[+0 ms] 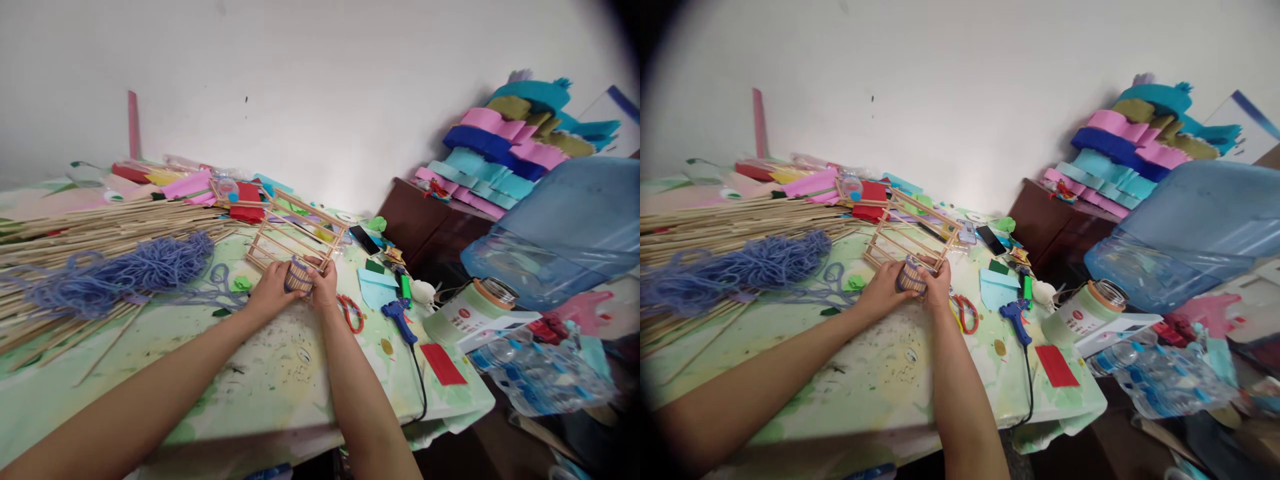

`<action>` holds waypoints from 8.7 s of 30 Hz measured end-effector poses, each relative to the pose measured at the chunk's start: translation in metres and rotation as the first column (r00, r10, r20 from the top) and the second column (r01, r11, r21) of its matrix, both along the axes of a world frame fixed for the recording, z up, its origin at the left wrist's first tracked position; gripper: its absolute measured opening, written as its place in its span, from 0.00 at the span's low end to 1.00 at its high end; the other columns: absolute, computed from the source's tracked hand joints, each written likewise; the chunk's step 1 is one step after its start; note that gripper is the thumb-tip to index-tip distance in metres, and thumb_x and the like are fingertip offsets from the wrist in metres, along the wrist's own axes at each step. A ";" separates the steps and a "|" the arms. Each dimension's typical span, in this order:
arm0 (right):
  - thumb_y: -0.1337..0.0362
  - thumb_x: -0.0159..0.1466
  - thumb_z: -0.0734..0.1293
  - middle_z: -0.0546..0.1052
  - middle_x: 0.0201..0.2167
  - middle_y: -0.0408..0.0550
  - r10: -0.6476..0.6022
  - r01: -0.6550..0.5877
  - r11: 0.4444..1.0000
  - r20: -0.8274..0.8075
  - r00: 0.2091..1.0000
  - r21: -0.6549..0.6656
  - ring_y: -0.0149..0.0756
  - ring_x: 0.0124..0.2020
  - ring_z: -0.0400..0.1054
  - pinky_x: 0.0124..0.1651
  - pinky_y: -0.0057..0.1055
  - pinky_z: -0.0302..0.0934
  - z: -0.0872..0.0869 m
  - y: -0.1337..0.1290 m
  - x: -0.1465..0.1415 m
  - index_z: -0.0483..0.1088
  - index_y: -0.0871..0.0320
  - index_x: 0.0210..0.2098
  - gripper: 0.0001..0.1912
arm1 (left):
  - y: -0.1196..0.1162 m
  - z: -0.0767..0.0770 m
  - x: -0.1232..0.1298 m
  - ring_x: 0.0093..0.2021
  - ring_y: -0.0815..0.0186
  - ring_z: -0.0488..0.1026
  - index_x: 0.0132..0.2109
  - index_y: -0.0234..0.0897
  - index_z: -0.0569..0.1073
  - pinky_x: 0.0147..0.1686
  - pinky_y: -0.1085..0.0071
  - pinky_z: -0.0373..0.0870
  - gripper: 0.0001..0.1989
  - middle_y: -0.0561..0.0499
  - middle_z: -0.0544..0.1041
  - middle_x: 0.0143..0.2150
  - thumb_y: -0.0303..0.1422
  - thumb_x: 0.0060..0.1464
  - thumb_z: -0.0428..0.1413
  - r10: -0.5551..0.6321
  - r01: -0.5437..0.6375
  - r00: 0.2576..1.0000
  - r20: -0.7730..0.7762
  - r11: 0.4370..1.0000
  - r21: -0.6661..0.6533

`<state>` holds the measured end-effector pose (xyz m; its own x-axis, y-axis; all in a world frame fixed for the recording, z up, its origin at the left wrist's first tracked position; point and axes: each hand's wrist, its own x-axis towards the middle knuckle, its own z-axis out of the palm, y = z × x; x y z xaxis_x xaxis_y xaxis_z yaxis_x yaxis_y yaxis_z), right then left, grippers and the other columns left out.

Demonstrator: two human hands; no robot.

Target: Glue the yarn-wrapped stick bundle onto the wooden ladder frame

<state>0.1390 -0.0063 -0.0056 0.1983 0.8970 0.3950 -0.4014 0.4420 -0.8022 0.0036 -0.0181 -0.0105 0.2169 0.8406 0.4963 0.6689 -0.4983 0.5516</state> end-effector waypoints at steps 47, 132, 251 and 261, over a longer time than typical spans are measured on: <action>0.43 0.58 0.60 0.76 0.36 0.47 0.035 -0.037 0.999 -0.130 0.991 -0.015 0.35 0.32 0.71 0.37 0.34 0.67 -0.001 -0.003 -0.003 0.64 0.57 0.44 0.26 | 0.003 -0.014 0.003 0.47 0.54 0.69 0.62 0.35 0.47 0.49 0.55 0.66 0.49 0.40 0.67 0.50 0.41 0.38 0.64 0.041 -0.040 0.988 0.150 0.999 -0.011; 0.63 0.55 0.68 0.76 0.39 0.47 0.062 -0.061 0.998 -0.076 0.995 0.014 0.33 0.34 0.70 0.35 0.30 0.67 -0.002 -0.002 0.001 0.65 0.58 0.38 0.12 | 0.009 -0.005 0.000 0.48 0.53 0.63 0.50 0.37 0.63 0.48 0.57 0.64 0.32 0.45 0.66 0.44 0.43 0.39 0.63 -0.040 0.039 0.997 0.065 0.999 0.022; 0.53 0.64 0.56 0.78 0.34 0.46 -0.005 -0.019 0.993 -0.196 0.981 -0.119 0.31 0.23 0.69 0.26 0.31 0.67 0.003 -0.001 -0.005 0.65 0.57 0.40 0.15 | 0.013 -0.008 -0.002 0.47 0.56 0.66 0.50 0.36 0.63 0.46 0.60 0.67 0.31 0.46 0.67 0.45 0.43 0.40 0.63 -0.096 0.098 0.985 0.140 0.995 -0.008; 0.55 0.65 0.56 0.78 0.33 0.47 -0.001 -0.025 0.993 -0.222 0.975 -0.112 0.32 0.24 0.71 0.29 0.34 0.69 0.005 -0.002 -0.007 0.65 0.58 0.38 0.14 | 0.013 -0.010 -0.001 0.48 0.55 0.66 0.50 0.36 0.63 0.46 0.59 0.67 0.32 0.45 0.66 0.46 0.44 0.39 0.63 -0.094 0.094 0.987 0.131 0.996 0.001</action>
